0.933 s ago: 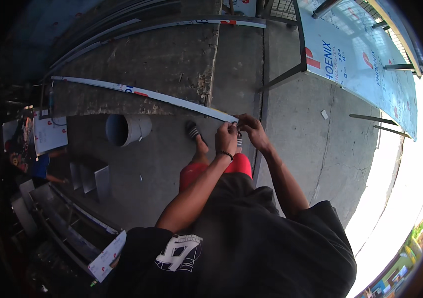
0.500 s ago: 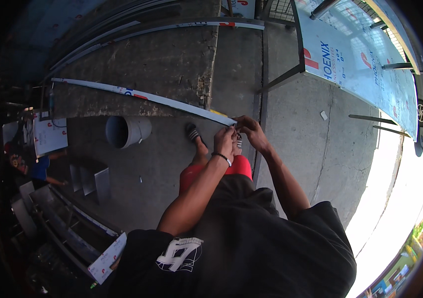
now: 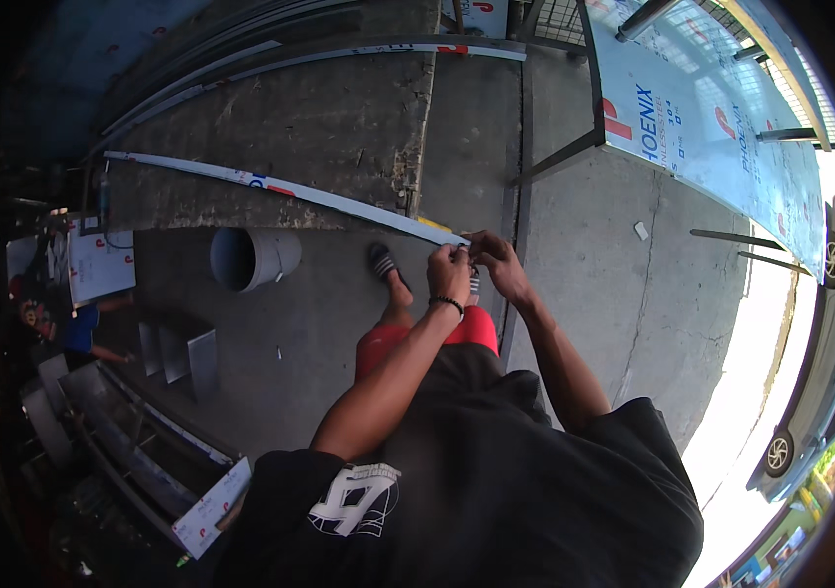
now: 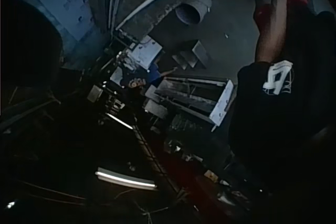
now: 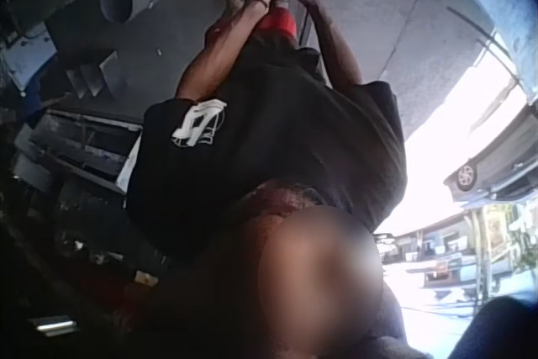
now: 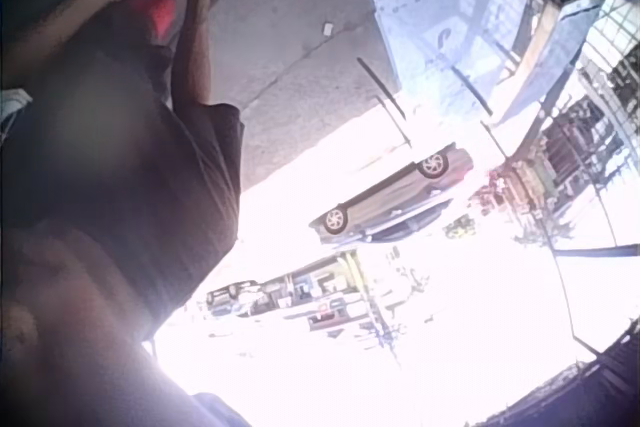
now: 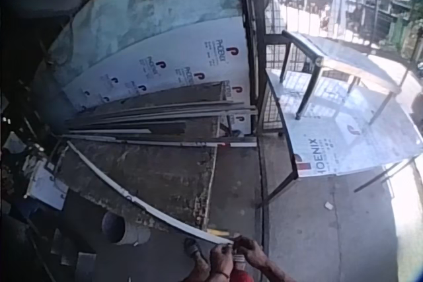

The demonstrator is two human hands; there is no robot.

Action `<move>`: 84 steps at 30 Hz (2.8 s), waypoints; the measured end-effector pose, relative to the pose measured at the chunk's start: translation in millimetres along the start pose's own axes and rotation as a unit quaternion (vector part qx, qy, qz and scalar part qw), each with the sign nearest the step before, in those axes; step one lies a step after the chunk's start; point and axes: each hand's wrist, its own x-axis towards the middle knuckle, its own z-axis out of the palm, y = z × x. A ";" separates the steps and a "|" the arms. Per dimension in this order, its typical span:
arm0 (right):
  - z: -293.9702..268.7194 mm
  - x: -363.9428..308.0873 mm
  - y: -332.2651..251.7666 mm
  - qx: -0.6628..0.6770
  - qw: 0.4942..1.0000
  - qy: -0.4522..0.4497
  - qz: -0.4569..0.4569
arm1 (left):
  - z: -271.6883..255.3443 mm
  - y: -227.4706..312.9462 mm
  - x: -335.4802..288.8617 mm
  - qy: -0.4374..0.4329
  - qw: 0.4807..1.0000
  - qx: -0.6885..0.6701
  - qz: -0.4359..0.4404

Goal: Marking a long metal strip with a pencil and then peeling off its protective plastic film.

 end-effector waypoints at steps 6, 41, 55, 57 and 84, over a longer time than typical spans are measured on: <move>-6.4 -1.3 -16.3 0.012 0.999 -0.027 0.030 | -12.3 -2.5 -5.9 -0.127 0.882 -0.410 -0.196; 10.4 -3.1 -14.8 0.067 0.998 0.002 0.012 | -45.3 42.4 44.8 0.095 0.921 0.222 0.305; 30.4 -10.7 -43.8 -0.299 0.918 0.165 -0.203 | -51.4 -6.4 29.0 -0.031 0.957 0.219 0.188; 35.8 -12.8 -57.5 -0.353 0.882 0.122 -0.288 | -45.6 -12.6 22.7 -0.063 0.980 -0.021 0.187; 15.1 -19.5 -12.8 -0.113 0.969 0.218 0.034 | -55.3 8.0 33.6 0.001 0.715 0.432 0.550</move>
